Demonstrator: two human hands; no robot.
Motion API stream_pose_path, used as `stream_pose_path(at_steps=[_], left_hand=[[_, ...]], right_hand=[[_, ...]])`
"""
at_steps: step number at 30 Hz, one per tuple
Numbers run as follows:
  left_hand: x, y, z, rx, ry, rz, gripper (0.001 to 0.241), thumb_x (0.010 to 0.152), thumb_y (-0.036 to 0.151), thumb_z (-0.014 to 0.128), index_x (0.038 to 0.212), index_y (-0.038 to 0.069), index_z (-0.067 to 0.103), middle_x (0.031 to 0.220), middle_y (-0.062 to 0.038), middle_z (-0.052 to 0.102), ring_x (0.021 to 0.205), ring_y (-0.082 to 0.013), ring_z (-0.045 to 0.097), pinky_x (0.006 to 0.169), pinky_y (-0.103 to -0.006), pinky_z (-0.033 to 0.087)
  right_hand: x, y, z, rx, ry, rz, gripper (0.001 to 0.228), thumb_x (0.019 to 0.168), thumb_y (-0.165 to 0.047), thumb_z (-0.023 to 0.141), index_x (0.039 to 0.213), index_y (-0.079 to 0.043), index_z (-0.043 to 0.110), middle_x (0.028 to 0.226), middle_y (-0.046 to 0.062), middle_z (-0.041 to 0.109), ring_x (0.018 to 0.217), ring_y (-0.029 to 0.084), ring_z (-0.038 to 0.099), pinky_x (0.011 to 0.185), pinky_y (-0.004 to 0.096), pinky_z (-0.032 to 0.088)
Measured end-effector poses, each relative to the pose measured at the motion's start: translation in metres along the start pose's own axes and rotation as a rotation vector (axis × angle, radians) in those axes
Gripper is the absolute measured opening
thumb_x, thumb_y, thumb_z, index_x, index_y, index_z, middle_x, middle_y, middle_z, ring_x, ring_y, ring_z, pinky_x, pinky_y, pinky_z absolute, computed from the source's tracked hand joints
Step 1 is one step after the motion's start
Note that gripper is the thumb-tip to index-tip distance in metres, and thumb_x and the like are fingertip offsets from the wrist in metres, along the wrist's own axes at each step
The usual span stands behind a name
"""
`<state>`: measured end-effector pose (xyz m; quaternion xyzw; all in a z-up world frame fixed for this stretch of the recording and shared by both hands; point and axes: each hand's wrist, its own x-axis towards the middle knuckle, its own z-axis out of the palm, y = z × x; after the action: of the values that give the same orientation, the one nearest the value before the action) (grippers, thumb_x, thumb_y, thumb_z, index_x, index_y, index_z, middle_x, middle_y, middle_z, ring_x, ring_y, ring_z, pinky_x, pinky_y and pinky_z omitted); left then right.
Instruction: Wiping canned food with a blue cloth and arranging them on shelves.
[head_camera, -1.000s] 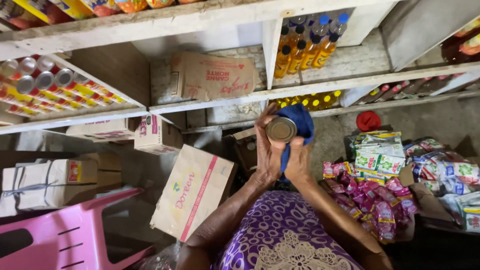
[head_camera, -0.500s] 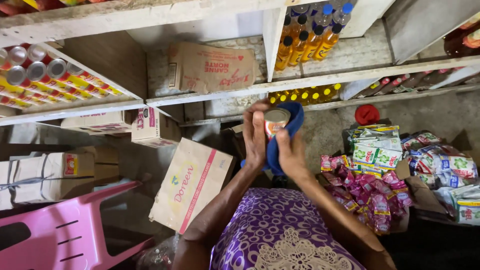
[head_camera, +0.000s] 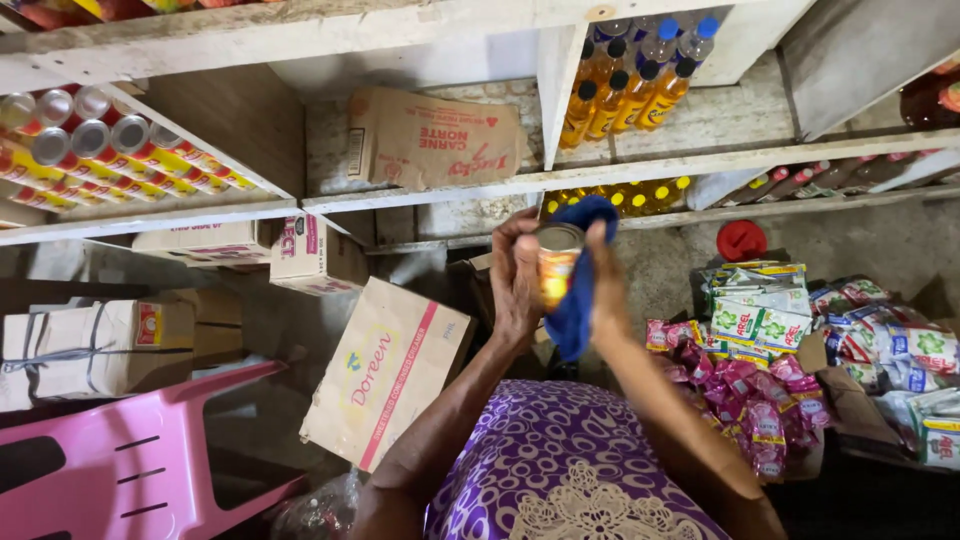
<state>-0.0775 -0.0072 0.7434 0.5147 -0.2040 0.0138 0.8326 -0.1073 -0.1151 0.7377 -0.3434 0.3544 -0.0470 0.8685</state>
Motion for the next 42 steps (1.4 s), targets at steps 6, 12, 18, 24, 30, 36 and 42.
stream_pose_path(at_steps=[6, 12, 18, 24, 30, 36, 42], left_hand=[[-0.007, 0.021, 0.016, 0.286, -0.065, 0.002, 0.063, 0.100, 0.063, 0.050, 0.133, 0.009, 0.045, 0.149, -0.019, 0.047, 0.144, -0.0340, 0.043, 0.119, -0.0456, 0.033], [0.000, 0.003, 0.019, 0.421, -0.170, 0.225, 0.085, 0.063, 0.050, 0.092, 0.125, 0.007, 0.054, 0.155, -0.021, 0.038, 0.147, -0.0411, 0.039, 0.125, -0.0507, 0.028], [0.031, 0.037, 0.032, -0.093, 0.277, -0.307, 0.027, 0.102, 0.031, 0.055, 0.102, 0.007, 0.067, 0.112, -0.011, 0.066, 0.114, -0.0257, 0.060, 0.106, -0.0398, 0.042], [0.048, -0.008, 0.000, -0.748, 0.612, -0.543, 0.033, 0.092, 0.046, 0.072, 0.095, 0.016, 0.057, 0.125, -0.016, 0.068, 0.122, -0.0332, 0.063, 0.106, -0.0532, 0.049], [0.049, -0.030, -0.021, -0.763, 0.525, -0.719, 0.055, 0.086, 0.056, 0.073, 0.109, 0.006, 0.066, 0.117, -0.016, 0.072, 0.104, -0.0276, 0.071, 0.093, -0.0437, 0.060], [0.056, -0.040, -0.043, -0.804, 0.506, -0.787, 0.055, 0.089, 0.058, 0.064, 0.094, 0.003, 0.073, 0.102, -0.017, 0.076, 0.089, -0.0280, 0.073, 0.079, -0.0443, 0.061], [0.054, -0.066, -0.058, -0.881, 0.599, -0.841, 0.041, 0.084, 0.045, 0.077, 0.087, 0.005, 0.070, 0.089, -0.013, 0.073, 0.082, -0.0285, 0.074, 0.080, -0.0429, 0.063]], right_hand=[[-0.012, 0.005, 0.014, -0.107, -0.132, -0.274, 0.085, 0.088, -0.067, 0.051, 0.142, -0.002, 0.045, 0.125, 0.015, 0.063, 0.107, 0.024, 0.065, 0.092, 0.030, 0.054], [0.060, 0.006, -0.034, 0.327, -0.430, 0.124, 0.067, 0.095, -0.056, 0.064, 0.133, -0.001, 0.058, 0.121, 0.017, 0.071, 0.102, 0.025, 0.071, 0.099, 0.037, 0.054], [0.036, 0.010, -0.004, 0.083, -0.190, 0.143, 0.044, 0.096, -0.045, 0.068, 0.105, -0.002, 0.071, 0.084, 0.018, 0.073, 0.069, 0.030, 0.071, 0.071, 0.041, 0.058], [-0.027, 0.077, 0.017, -0.389, 0.105, -0.778, 0.022, 0.110, -0.026, 0.054, 0.098, -0.012, 0.065, 0.086, 0.002, 0.063, 0.076, 0.013, 0.052, 0.080, 0.029, 0.050], [-0.035, 0.035, 0.026, -0.801, -0.194, -1.268, 0.053, 0.108, -0.025, 0.045, 0.147, 0.011, 0.045, 0.152, 0.032, 0.044, 0.139, 0.042, 0.048, 0.117, 0.048, 0.036], [-0.024, 0.040, -0.001, -0.940, -0.524, -1.265, 0.067, 0.103, -0.049, 0.044, 0.143, 0.004, 0.055, 0.151, 0.019, 0.052, 0.144, 0.039, 0.043, 0.122, 0.049, 0.028], [-0.011, 0.019, 0.013, -1.138, -0.478, -1.526, 0.058, 0.104, -0.043, 0.049, 0.140, 0.002, 0.060, 0.147, 0.021, 0.056, 0.140, 0.039, 0.049, 0.123, 0.050, 0.026]])
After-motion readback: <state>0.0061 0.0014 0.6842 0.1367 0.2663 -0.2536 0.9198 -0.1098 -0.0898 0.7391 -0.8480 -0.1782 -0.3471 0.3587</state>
